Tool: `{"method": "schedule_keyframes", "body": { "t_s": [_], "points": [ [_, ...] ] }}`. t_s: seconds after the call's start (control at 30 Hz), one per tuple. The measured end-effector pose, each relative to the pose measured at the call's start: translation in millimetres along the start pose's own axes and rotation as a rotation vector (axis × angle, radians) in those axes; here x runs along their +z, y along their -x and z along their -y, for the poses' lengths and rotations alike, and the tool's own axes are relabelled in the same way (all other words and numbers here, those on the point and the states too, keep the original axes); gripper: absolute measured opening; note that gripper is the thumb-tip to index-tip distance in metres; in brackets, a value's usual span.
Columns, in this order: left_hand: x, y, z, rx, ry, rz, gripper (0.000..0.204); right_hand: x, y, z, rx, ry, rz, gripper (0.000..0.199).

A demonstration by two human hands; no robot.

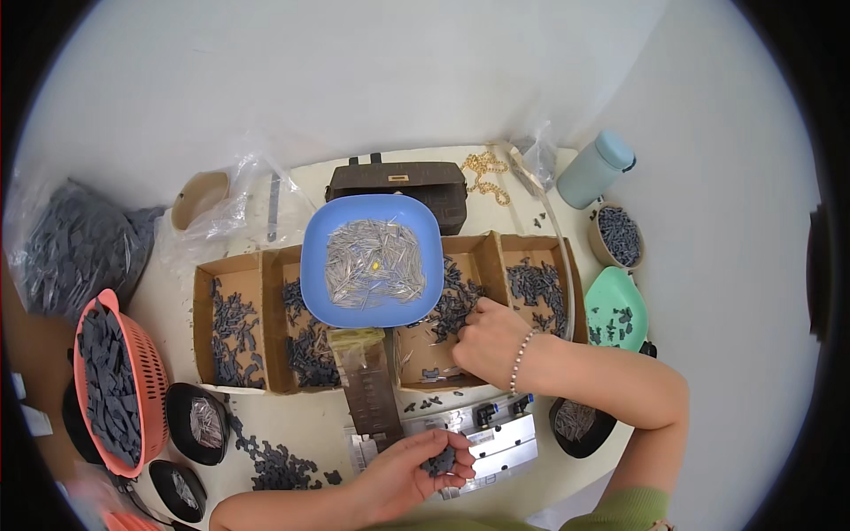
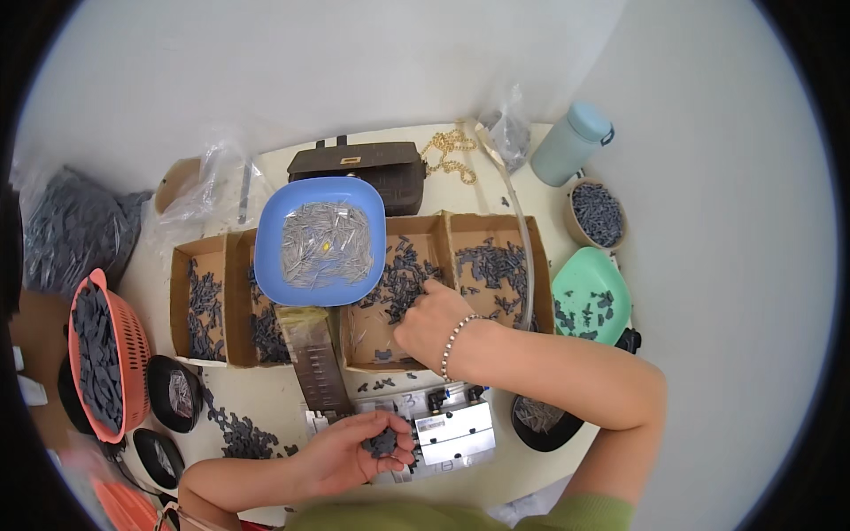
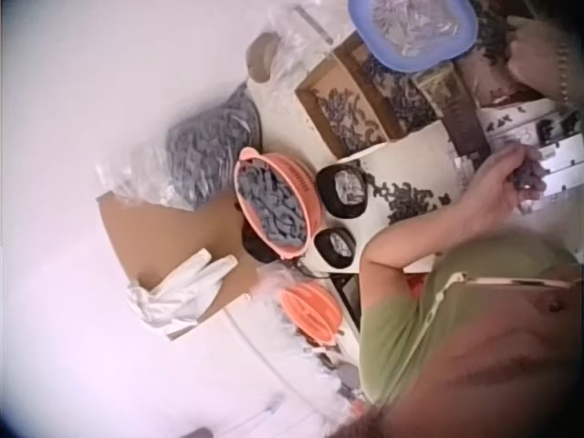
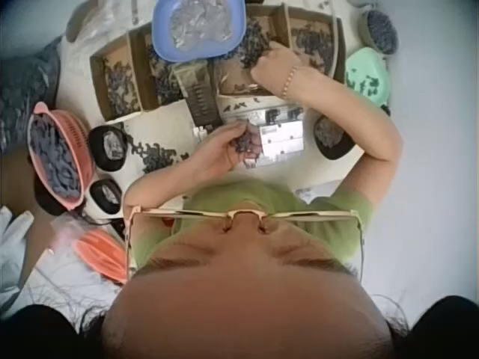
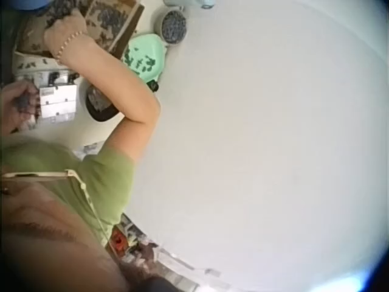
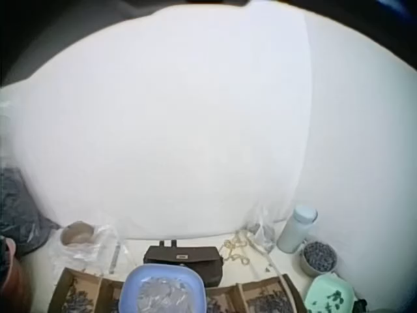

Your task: Sorting small plastic and metal components into bins and onto a slider tool for preparation.

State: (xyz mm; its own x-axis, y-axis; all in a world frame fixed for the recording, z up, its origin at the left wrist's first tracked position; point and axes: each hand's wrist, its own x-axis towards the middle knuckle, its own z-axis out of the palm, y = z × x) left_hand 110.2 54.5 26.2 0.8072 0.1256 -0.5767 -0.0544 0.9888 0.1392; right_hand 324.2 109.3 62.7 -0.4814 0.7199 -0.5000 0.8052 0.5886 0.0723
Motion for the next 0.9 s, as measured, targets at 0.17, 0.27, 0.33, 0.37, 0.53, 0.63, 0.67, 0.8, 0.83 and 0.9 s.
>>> {"method": "schedule_keyframes", "body": {
  "t_s": [0.17, 0.27, 0.33, 0.37, 0.53, 0.63, 0.67, 0.8, 0.83, 0.9],
  "points": [
    [0, 1, -6, -0.01, -0.013, -0.047, 0.027, 13, -6, -8, -0.12, -0.333, -0.388, 0.014],
    [1, 1, -8, -0.008, -0.018, -0.068, 0.029, 12, -20, -3, -0.157, -0.437, -0.266, 0.016],
    [4, 1, -9, 0.008, 0.008, -0.098, 0.032, 19, -25, -2, -0.204, -0.421, -0.281, 0.015],
    [3, 1, -9, 0.006, 0.009, -0.098, 0.032, 21, -27, -2, -0.25, -0.4, -0.296, 0.013],
    [1, -1, -8, 0.012, 0.0, -0.056, 0.036, 10, -17, -9, -0.155, -0.434, -0.278, 0.012],
    [8, -3, -12, 0.039, 0.029, -0.131, 0.037, -12, 2, -21, -0.259, -0.687, -0.203, 0.012],
    [12, -5, -14, 0.041, 0.033, -0.134, 0.037, -16, 7, -24, -0.344, -0.897, -0.17, 0.011],
    [9, -7, -15, 0.087, 0.1, -0.092, 0.036, -7, 13, -16, -0.397, -0.881, -0.313, 0.014],
    [6, -8, -14, 0.119, 0.088, -0.029, 0.035, -15, 13, -22, -0.279, -0.647, -0.239, 0.017],
    [7, -9, -13, 0.086, 0.03, -0.078, 0.032, -2, 7, -20, -0.236, -0.523, -0.243, 0.017]
  ]
}}
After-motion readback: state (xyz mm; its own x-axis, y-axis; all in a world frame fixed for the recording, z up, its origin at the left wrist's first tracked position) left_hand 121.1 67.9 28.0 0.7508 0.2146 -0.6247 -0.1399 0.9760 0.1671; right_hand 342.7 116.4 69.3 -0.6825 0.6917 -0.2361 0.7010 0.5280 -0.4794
